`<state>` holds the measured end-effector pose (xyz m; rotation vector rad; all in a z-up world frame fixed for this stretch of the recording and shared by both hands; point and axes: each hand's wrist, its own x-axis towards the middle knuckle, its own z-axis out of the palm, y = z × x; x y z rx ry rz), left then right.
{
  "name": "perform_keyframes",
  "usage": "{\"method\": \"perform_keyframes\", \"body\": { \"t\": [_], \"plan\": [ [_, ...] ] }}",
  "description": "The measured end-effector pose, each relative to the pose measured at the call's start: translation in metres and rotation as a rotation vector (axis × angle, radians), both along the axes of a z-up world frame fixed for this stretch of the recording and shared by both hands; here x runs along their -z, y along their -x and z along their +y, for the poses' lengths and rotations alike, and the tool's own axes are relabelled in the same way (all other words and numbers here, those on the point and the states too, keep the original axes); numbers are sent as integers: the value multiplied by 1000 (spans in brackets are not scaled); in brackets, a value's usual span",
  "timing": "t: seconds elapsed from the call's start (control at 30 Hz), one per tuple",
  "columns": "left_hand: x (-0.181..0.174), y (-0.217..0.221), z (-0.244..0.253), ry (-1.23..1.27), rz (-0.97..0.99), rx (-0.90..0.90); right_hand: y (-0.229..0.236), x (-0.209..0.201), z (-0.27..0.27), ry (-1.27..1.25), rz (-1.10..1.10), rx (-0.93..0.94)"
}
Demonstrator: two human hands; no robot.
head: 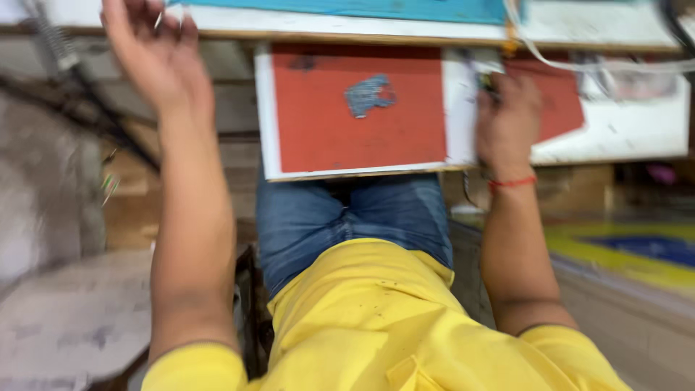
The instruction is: The person uses a hot air gun to heat a small circuit board placed on a red mat. They then use a purple tool to scrape or clean the surface of the board. The workspace includes various electronic components and tools.
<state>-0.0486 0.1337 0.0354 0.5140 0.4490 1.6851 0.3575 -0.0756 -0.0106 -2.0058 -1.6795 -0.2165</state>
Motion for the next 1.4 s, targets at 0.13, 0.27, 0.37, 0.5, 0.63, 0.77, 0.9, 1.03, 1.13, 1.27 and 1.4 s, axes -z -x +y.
{"method": "perform_keyframes", "body": {
  "t": [0.13,0.27,0.37,0.5,0.63,0.77,0.9,1.03,1.13,1.27,1.4],
  "plan": [
    [14,-56,-59,-296,857,69,7,0,5,55,94,36],
    [15,-98,-97,-636,1652,24,22,-18,1,124,251,111],
    [-3,-111,-105,-636,1857,88,32,-34,-1,-7,181,57],
    [3,-109,-106,-557,1797,42,41,-38,-10,10,63,47],
    [20,-104,-105,-526,1764,84,39,-37,-12,26,36,-21],
    [15,-105,-101,-541,1718,61,45,-48,-10,46,255,-122],
    [11,-99,-109,-552,1698,80,75,-67,-15,291,512,-47],
    [19,-91,-114,-632,1716,58,112,-78,-18,363,316,-255],
    [25,-88,-115,-589,1639,77,130,-77,-17,419,274,-288],
    [27,-86,-115,-601,1611,27,143,-71,-7,413,309,-294],
    [19,-89,-115,-570,1627,14,150,-78,-6,395,242,-289]
  ]
}}
